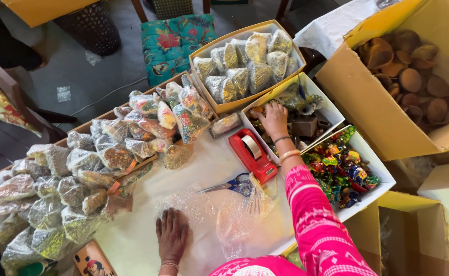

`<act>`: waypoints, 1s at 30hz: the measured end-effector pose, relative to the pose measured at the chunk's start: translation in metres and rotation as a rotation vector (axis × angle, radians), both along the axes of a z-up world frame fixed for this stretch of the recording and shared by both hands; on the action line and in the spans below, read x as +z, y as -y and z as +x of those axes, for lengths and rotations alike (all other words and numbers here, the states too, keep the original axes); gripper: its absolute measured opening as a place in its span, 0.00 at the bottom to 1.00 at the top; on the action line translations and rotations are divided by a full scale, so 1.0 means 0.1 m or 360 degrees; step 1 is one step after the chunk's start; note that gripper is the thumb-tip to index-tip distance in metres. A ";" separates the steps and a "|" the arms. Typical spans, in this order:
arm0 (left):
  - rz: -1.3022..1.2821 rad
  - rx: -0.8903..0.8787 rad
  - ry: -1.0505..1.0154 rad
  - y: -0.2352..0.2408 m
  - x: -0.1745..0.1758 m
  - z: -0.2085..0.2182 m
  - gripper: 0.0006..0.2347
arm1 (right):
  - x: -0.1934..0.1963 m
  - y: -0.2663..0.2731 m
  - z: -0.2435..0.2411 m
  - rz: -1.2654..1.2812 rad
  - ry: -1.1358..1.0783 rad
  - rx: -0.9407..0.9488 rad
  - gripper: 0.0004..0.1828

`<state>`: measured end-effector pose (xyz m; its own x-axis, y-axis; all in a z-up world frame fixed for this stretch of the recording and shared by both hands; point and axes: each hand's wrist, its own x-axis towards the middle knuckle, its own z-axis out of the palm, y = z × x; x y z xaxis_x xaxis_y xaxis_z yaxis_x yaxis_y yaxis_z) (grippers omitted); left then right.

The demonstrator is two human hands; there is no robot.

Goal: The person wraps small, colorful decorative items in bubble wrap. They use scissors to cut the bubble wrap and a tape dispenser to seal the packages. The wrapped items are placed into a cardboard box on the table.

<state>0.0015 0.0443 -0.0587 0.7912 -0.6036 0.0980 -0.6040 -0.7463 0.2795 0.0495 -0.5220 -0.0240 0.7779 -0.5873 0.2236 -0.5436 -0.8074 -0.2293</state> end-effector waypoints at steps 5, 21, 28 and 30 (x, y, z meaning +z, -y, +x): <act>-0.0050 0.0032 -0.0073 -0.02 -0.07 0.02 0.29 | -0.26 0.14 0.35 -0.0096 0.0195 0.0115 0.26; -0.0192 0.0088 -0.0208 -0.09 -0.07 -0.03 0.30 | 0.93 -1.27 -0.72 0.1458 0.1259 0.0684 0.19; -0.0153 0.0077 -0.0156 -0.09 -0.13 -0.03 0.30 | 0.84 -2.94 -0.82 0.0984 0.0555 0.1257 0.22; -0.0138 0.0080 -0.0158 -0.09 -0.12 -0.03 0.31 | 0.67 -3.23 -0.76 0.0765 0.0402 0.1586 0.19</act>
<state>-0.0018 0.0531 -0.0711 0.8285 -0.5558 0.0674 -0.5327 -0.7454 0.4007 -0.0262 -0.1987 0.0434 0.9117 0.2007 0.3586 0.3973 -0.6533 -0.6445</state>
